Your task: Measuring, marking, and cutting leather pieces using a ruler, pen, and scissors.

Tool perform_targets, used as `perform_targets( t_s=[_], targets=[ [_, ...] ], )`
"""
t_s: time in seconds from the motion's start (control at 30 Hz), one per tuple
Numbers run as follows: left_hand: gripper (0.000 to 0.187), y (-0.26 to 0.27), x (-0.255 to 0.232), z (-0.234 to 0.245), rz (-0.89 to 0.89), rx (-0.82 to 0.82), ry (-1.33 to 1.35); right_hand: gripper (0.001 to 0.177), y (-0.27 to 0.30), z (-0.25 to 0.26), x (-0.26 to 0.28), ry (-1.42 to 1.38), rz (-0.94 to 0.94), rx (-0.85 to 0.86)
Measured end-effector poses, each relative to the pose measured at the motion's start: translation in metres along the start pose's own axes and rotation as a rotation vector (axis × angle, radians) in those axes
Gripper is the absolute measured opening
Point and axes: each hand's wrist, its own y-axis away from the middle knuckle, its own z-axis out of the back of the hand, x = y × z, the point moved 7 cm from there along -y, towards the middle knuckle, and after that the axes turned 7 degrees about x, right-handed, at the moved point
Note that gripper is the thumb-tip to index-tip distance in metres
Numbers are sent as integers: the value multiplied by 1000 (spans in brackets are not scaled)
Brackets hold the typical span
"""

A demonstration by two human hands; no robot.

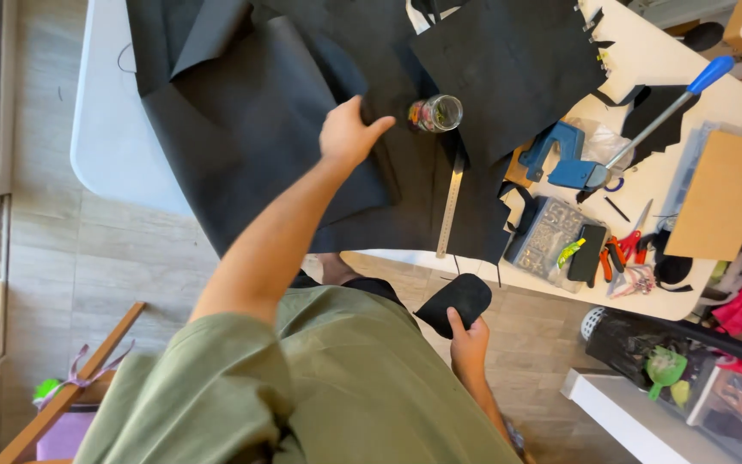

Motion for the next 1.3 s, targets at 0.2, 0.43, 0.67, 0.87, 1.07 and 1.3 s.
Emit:
perform_targets(
  t_s=[0.2,0.43,0.67,0.87,1.07,1.3],
  targets=[
    [11,110,107,152,-46,30,490,23,-31,-16,10,79,84,58],
    [17,213,168,328,29,-141,404,29,-79,-62,64,169,187,229],
    [41,247,216,361,-9,-398,924,22,-116,-91,113,227,303,344],
    [40,247,249,349,-13,-413,947,22,-120,-93,132,227,346,354],
    [21,233,280,319,-13,-395,1086,7,-110,-89,142,-52,442,317],
    [18,193,292,268,-20,-353,1332,4,-107,-103,147,-107,493,310]
  ],
)
